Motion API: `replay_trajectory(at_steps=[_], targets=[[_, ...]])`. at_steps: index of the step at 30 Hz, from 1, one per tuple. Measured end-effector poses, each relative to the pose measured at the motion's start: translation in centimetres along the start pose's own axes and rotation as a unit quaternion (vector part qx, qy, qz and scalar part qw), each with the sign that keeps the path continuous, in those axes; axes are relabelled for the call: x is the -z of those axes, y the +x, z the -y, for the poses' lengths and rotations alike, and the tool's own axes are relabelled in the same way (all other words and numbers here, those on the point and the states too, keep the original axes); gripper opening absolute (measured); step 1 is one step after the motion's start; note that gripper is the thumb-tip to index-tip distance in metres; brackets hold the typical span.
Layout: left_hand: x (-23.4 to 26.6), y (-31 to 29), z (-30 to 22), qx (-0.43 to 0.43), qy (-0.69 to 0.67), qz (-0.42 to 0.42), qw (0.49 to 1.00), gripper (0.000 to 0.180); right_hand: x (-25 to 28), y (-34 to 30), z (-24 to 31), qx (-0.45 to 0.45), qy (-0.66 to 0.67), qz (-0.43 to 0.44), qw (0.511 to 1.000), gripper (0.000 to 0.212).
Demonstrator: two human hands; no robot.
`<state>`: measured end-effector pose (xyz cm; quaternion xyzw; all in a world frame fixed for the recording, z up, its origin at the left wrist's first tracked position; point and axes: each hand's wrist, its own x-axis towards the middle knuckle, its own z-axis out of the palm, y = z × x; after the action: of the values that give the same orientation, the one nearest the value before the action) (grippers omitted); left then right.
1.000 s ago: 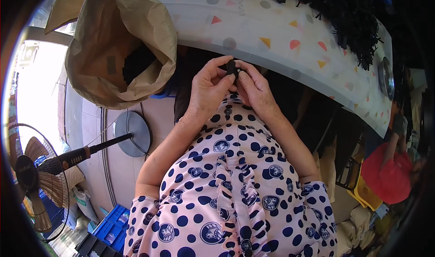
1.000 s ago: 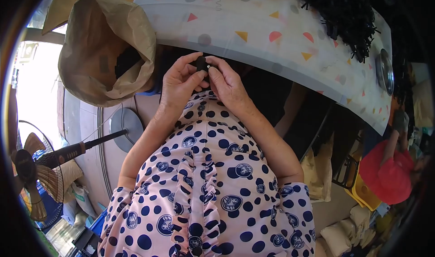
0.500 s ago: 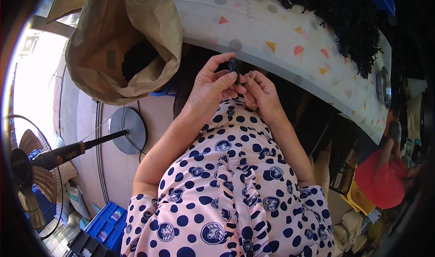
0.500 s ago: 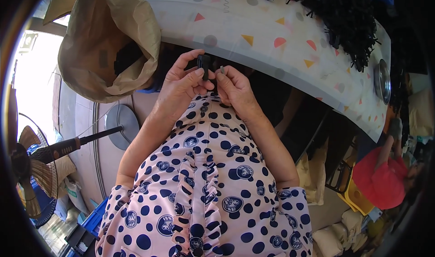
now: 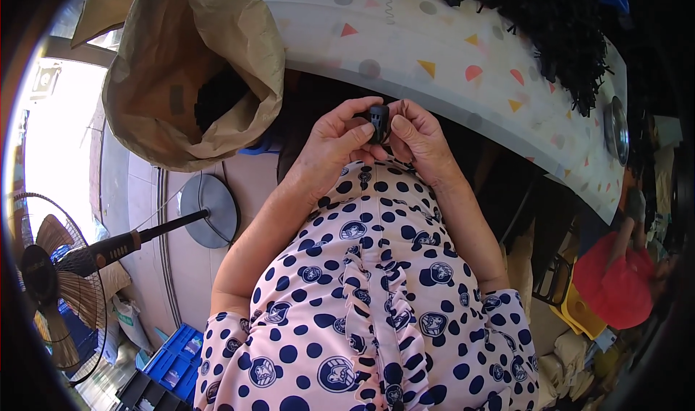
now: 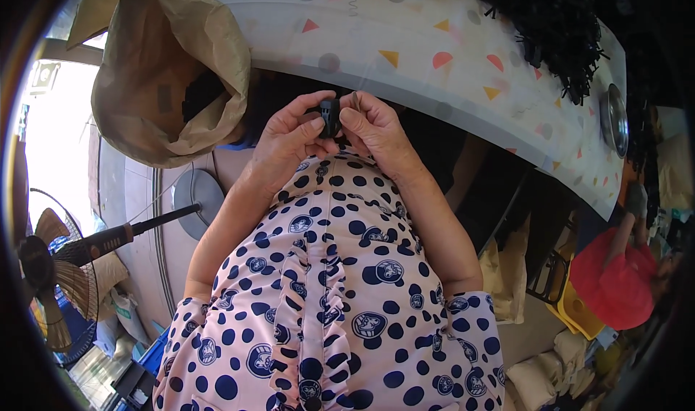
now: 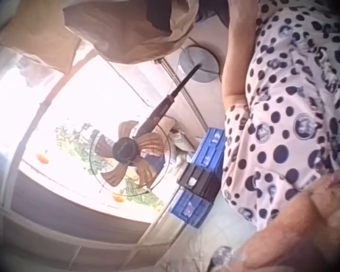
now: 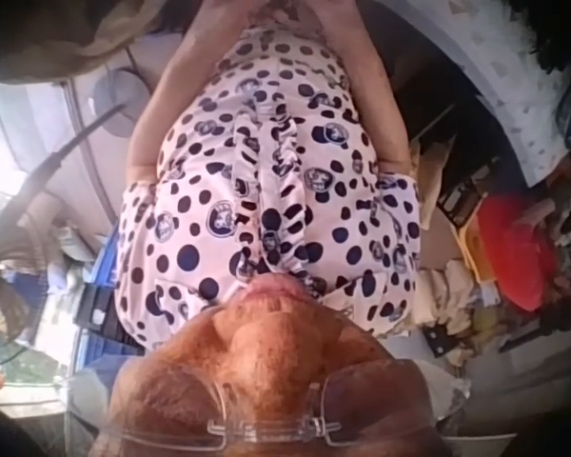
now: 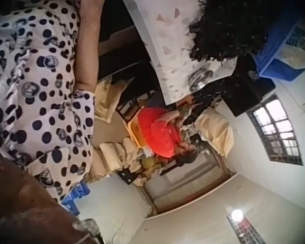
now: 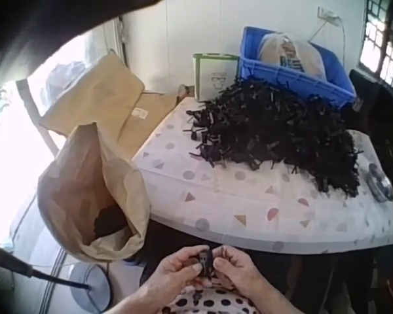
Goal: Manual assembly of small black plastic components at a production workbench.
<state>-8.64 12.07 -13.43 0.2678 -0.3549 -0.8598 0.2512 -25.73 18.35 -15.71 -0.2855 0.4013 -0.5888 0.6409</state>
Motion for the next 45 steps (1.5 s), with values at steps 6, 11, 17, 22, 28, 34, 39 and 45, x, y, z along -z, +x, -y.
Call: replay_trajectory(at_steps=[6, 11, 17, 22, 28, 34, 39, 45], targets=[[-0.6, 0.0, -0.4, 0.003, 0.198, 0.008, 0.980, 0.040, 0.4, -0.5, 0.0, -0.037, -0.017, 0.004, 0.999, 0.021], [-1.2, -0.1, 0.5, -0.058, 0.373, -0.001, 0.926, 0.042, -1.0, -0.8, 0.2, -0.010, -0.119, -0.022, 0.993, 0.017], [-1.8, -0.2, 0.1, -0.072, 0.370, -0.027, 0.926, 0.038, -0.9, -1.6, 0.4, -0.012, -0.206, -0.003, 0.978, 0.022], [-0.8, -0.1, 0.4, -0.081, 0.365, -0.019, 0.927, 0.034, -2.2, -1.6, 0.4, -0.004, -0.240, -0.008, 0.971, 0.023], [-1.2, -0.5, -0.4, -0.119, 0.481, -0.053, 0.867, 0.030, -2.6, -1.2, -0.2, 0.021, -0.327, -0.019, 0.945, 0.021], [-1.0, -0.5, -0.7, -0.182, 0.517, -0.100, 0.830, 0.031, -4.0, 0.2, -0.3, 0.092, -0.369, -0.034, 0.924, 0.018], [0.3, -0.3, -2.9, -0.253, 0.570, -0.110, 0.774, 0.031, -4.3, 2.3, 0.8, 0.079, -0.327, 0.003, 0.942, 0.017], [5.6, -2.0, -12.5, -0.321, 0.669, -0.301, 0.599, 0.034, 2.2, 8.7, 7.9, 0.223, -0.475, -0.153, 0.837, 0.016]])
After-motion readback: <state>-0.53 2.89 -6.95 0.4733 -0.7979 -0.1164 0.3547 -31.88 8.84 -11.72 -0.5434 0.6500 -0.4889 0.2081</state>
